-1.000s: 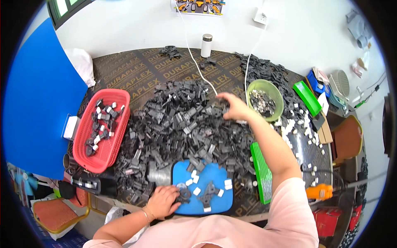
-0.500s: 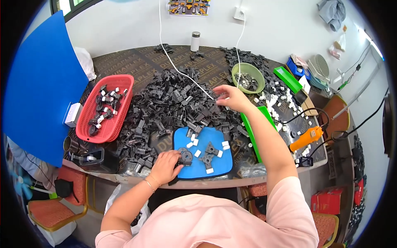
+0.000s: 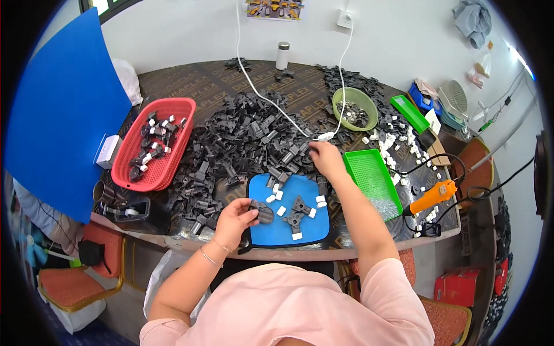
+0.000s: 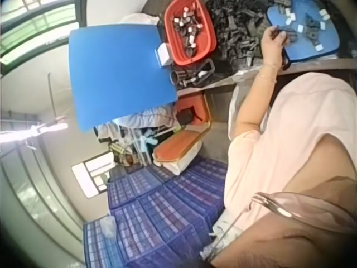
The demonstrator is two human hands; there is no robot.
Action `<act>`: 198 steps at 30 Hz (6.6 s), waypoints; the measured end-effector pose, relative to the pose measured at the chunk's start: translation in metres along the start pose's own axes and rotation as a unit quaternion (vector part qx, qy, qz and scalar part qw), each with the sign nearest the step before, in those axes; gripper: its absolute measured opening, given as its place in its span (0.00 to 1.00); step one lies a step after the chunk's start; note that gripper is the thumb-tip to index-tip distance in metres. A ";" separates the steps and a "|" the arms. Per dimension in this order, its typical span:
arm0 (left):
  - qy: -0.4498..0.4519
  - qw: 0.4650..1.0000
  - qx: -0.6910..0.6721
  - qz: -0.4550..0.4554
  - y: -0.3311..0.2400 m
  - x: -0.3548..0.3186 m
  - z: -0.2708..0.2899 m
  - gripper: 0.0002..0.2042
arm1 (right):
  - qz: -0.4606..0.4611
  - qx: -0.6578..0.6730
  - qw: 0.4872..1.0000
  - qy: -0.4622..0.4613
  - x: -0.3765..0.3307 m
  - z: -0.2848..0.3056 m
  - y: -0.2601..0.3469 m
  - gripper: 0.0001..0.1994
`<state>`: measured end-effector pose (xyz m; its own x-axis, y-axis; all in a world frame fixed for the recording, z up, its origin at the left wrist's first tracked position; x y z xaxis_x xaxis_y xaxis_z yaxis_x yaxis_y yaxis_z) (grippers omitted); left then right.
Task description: Manually assembling small plastic mechanical components by inserting white internal parts into black housings on a workbench.
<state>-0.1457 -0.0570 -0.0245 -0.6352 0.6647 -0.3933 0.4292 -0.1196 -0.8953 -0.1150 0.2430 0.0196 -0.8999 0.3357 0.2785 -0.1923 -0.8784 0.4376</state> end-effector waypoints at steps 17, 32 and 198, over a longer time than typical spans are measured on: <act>0.100 0.966 -0.229 0.073 0.006 -0.009 -0.052 0.12 | -0.189 0.546 0.816 0.021 -0.139 -0.028 0.100 0.12; 0.072 0.973 -0.218 0.034 0.002 -0.023 -0.044 0.13 | -0.207 0.610 0.765 0.017 -0.148 -0.040 0.104 0.11; 0.198 0.954 -0.192 0.121 0.000 -0.018 -0.063 0.19 | -0.122 0.532 0.823 0.161 -0.128 -0.024 0.105 0.14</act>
<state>-0.0942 -0.0223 -0.0040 -0.2277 0.8872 -0.4013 0.7845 -0.0769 -0.6153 -0.0291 0.0996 0.0093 -0.9751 0.2004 -0.0948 -0.0858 0.0532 0.9949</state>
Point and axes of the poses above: each hand's wrist, its own x-axis towards the middle knuckle, its own z-axis out of the back of the hand, y = z × x, the point moved 9 cm from there along x, towards the middle knuckle, and after that the axes turned 9 degrees about z, right-handed, at the moved point
